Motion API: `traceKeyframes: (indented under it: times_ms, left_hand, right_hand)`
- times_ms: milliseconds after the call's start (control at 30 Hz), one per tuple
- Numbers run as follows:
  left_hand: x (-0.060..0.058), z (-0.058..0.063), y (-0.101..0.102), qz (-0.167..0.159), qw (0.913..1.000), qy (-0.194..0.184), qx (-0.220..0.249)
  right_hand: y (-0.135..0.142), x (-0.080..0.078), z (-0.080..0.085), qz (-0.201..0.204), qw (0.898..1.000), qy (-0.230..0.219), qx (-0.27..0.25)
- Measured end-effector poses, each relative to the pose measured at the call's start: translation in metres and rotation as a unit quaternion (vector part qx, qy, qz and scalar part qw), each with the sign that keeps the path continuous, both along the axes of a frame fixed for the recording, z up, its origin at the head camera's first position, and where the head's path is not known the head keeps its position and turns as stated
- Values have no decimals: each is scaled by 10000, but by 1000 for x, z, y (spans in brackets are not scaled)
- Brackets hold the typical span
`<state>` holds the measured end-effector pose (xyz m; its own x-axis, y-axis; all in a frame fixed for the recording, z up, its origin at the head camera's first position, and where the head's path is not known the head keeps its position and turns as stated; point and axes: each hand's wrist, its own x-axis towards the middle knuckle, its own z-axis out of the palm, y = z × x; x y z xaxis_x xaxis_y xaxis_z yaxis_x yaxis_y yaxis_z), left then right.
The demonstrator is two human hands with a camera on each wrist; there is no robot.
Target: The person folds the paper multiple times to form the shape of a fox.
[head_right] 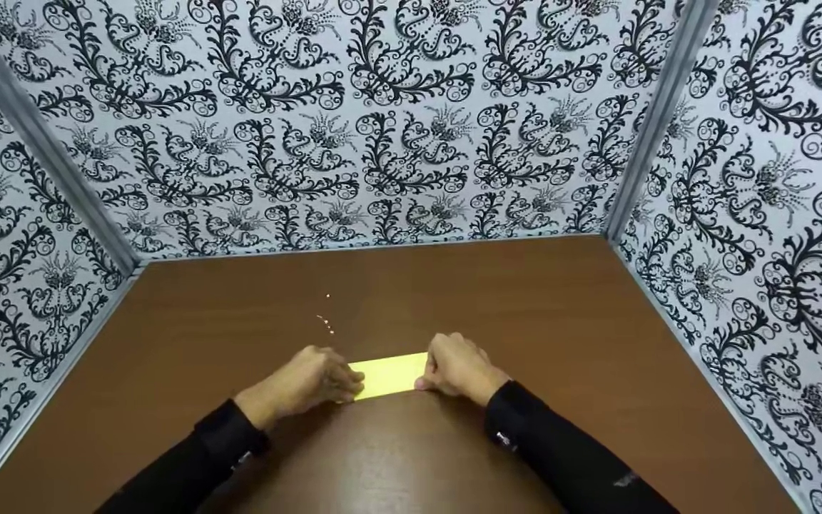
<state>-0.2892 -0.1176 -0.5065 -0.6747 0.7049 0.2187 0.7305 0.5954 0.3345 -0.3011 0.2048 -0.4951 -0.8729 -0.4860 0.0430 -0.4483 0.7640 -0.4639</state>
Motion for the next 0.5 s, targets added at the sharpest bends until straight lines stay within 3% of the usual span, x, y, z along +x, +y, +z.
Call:
traceKeyframes:
  times_ms: [500]
  left_hand:
    - [4,3,1,-22,9999,73,-80]
  right_hand:
    - [3,3,3,-245,9996,-43,-111]
